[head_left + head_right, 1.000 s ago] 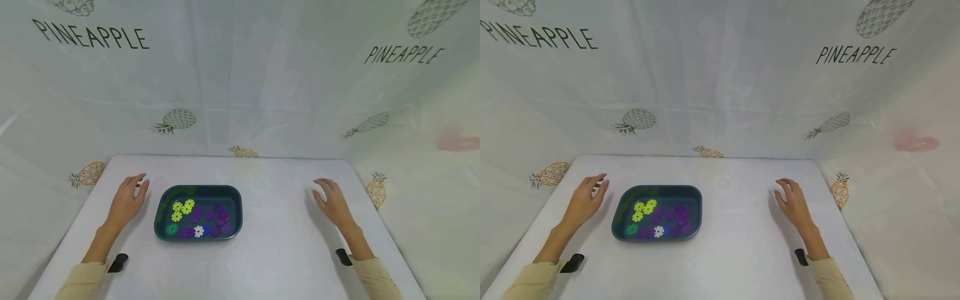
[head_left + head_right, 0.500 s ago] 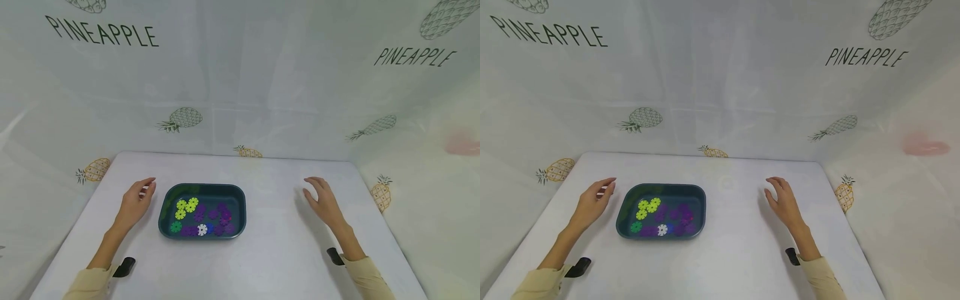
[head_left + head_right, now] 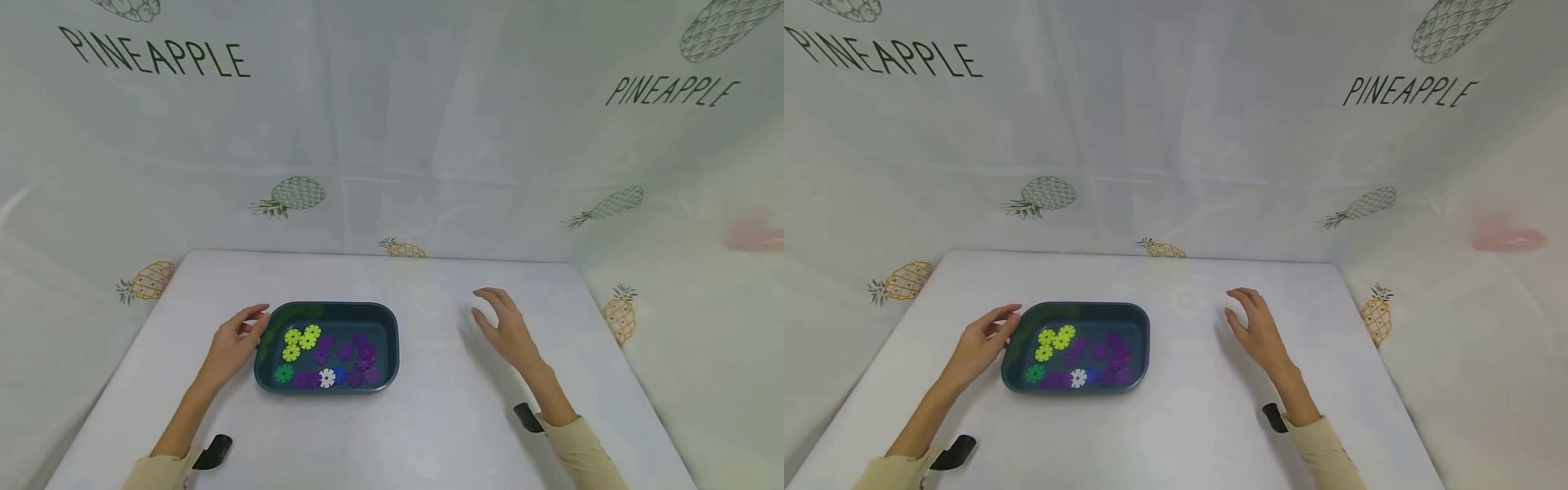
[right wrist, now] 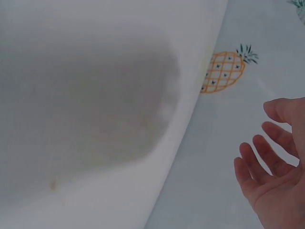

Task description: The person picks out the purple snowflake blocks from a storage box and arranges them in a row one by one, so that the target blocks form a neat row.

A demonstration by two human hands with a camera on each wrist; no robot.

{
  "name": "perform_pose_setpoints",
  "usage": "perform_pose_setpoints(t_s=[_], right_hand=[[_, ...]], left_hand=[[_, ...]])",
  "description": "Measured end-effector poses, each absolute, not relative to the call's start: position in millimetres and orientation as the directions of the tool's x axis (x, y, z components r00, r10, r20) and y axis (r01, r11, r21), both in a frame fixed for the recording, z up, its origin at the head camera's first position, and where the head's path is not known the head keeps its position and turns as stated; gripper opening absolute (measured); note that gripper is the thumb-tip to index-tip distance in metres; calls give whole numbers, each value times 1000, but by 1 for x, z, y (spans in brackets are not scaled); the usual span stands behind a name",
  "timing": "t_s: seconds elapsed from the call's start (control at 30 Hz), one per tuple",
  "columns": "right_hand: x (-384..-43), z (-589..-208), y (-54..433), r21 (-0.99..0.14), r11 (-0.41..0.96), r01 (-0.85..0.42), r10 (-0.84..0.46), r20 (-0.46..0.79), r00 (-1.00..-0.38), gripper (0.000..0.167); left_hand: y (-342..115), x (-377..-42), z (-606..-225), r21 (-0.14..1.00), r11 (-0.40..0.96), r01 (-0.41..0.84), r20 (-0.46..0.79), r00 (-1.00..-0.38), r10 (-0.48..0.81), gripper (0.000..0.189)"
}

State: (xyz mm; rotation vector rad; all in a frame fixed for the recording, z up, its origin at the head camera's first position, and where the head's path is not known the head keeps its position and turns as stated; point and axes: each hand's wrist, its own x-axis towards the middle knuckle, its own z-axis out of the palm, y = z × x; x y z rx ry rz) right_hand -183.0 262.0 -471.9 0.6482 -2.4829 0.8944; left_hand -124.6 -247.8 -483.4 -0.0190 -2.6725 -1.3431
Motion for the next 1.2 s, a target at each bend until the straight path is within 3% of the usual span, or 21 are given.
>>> perform_pose_setpoints(t_s=[0.23,0.5,0.9,1.2], right_hand=[[-183,-474,247,-515,657,-550,-298,493,-817,37],[-176,-474,224,-554,629,-546,-320,455,-831,36],[-172,-469,180,-562,488,-667,-423,517,-745,33],[-172,-463,147,-606,404,-685,-502,479,-720,26]], left_hand=[[-247,-123,-490,826,557,88,135,-990,-45,40],[-249,-123,-489,924,379,43,63,-997,-39,45],[-250,-122,-486,946,320,-58,-39,-997,-65,51],[-249,-122,-487,954,290,-81,-66,-996,-61,53]])
